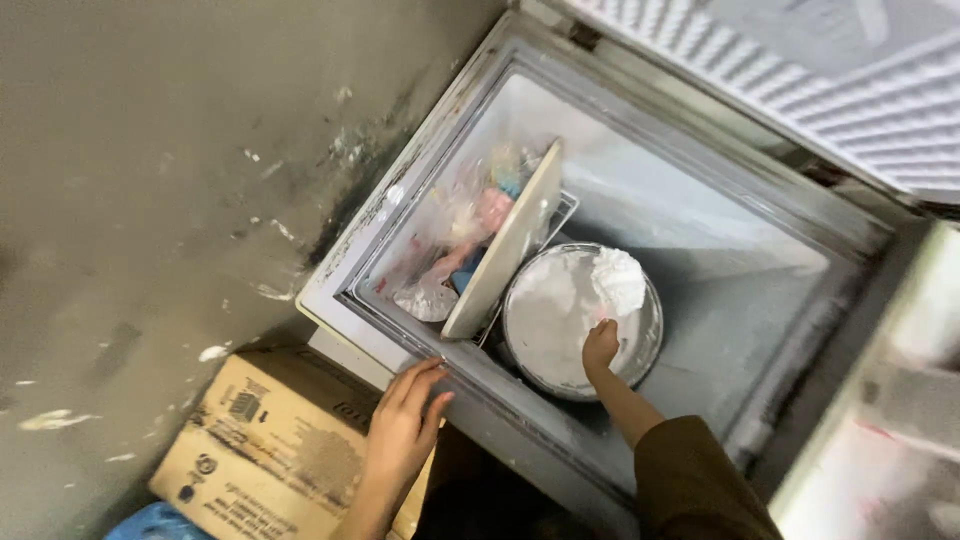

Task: The recorder prepares cake cream by retrieving a container from the freezer and pouring savory topping into a mixing bowl.

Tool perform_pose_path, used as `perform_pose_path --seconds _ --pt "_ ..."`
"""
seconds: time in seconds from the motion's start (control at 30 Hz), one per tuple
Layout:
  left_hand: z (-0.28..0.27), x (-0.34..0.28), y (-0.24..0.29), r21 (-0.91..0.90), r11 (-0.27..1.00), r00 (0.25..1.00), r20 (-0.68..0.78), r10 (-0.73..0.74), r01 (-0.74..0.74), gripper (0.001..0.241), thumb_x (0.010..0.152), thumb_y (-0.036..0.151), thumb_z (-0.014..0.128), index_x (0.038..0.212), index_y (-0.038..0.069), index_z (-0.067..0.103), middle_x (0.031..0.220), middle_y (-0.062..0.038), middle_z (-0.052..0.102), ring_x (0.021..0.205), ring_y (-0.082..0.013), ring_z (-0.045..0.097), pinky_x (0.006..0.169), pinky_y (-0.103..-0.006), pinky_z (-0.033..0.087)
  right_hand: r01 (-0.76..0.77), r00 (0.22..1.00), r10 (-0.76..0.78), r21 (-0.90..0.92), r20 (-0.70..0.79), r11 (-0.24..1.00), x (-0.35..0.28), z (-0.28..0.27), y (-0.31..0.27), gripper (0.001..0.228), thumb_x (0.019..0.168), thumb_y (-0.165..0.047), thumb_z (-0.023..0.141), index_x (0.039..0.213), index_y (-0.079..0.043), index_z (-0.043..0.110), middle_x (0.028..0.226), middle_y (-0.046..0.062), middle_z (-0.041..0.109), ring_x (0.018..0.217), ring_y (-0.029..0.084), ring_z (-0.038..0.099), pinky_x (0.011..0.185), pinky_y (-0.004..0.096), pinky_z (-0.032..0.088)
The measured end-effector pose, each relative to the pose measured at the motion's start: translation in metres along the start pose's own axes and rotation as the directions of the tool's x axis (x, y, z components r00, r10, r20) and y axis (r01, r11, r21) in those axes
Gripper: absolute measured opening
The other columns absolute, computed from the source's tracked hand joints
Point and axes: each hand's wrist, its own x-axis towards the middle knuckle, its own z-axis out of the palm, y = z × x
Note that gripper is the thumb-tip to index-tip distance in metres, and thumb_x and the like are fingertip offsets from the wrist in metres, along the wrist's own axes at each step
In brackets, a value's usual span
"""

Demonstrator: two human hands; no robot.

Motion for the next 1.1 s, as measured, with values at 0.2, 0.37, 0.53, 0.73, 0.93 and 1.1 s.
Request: perform_pose_path --seconds 0.2,0.37,0.53,0.73,0.93,1.1 --pt "0.000 -0.005 -0.008 -0.083 0.995 0.989 -0.140 0.051 -0.063 0.020 0.095 0.014 0.065 0.112 0.004 0.069 0.121 -0.013 0.071 0.111 -0.0356 0.067 0.094 -0.0417 0.053 0.057 0.997 -0.055 -0.033 0.063 0.998 -0.045 -0.125 -0.070 0.030 0.111 -0.029 0.044 0.108 -0.004 0.058 0.079 0.024 0.065 0.069 0.040 0.064 0.067 0.051 0.048" --pt "0.003 -0.005 -0.011 -0.068 0.992 0.989 -0.117 0.095 -0.103 0.018 0.098 0.019 0.063 0.108 0.005 0.070 0.110 -0.015 0.072 0.103 -0.0377 0.068 0.090 -0.0428 0.053 0.310 0.944 -0.312 -0.036 -0.103 0.950 -0.106 -0.222 -0.145 0.028 0.110 -0.027 0.047 0.101 -0.002 0.056 0.090 0.026 0.066 0.075 0.047 0.063 0.066 0.055 0.046" --pt "0.002 -0.004 -0.013 -0.076 0.996 0.998 -0.011 0.054 -0.055 0.022 0.099 0.022 0.061 0.109 0.005 0.070 0.109 -0.015 0.071 0.094 -0.0363 0.069 0.081 -0.0434 0.054 0.258 0.954 -0.224 0.166 -0.198 0.952 -0.197 -0.355 -0.224 0.027 0.111 -0.028 0.048 0.105 -0.005 0.060 0.070 0.017 0.061 0.062 0.034 0.059 0.057 0.046 0.044" --pt "0.023 -0.001 -0.047 -0.008 0.990 0.986 0.082 0.142 -0.142 0.024 0.098 0.025 0.063 0.110 0.006 0.071 0.106 -0.015 0.072 0.095 -0.0361 0.069 0.083 -0.0433 0.054 0.211 0.976 -0.052 0.872 -0.210 0.441 -0.280 -0.496 -0.232 0.025 0.113 -0.024 0.045 0.098 -0.007 0.056 0.066 0.001 0.051 0.048 0.008 0.036 0.043 0.026 0.027" --pt "0.026 0.009 -0.061 0.069 0.972 0.948 0.243 0.204 -0.226 0.025 0.099 0.025 0.062 0.110 0.004 0.071 0.107 -0.017 0.072 0.099 -0.0375 0.068 0.088 -0.0441 0.053 0.278 0.958 -0.005 0.928 -0.288 -0.250 -0.300 -0.552 -0.204 0.022 0.113 -0.022 0.041 0.099 -0.011 0.054 0.059 -0.004 0.040 0.042 0.006 0.029 0.039 0.023 0.024" --pt "0.021 0.008 -0.053 0.117 0.951 0.933 0.261 0.247 -0.285 0.027 0.099 0.026 0.061 0.111 0.004 0.071 0.109 -0.018 0.071 0.101 -0.0392 0.066 0.088 -0.0453 0.053 0.061 0.997 0.068 0.788 -0.024 -0.613 -0.301 -0.535 -0.171 0.016 0.107 -0.016 0.042 0.096 -0.012 0.052 0.057 -0.005 0.036 0.040 0.006 0.028 0.036 0.022 0.024"
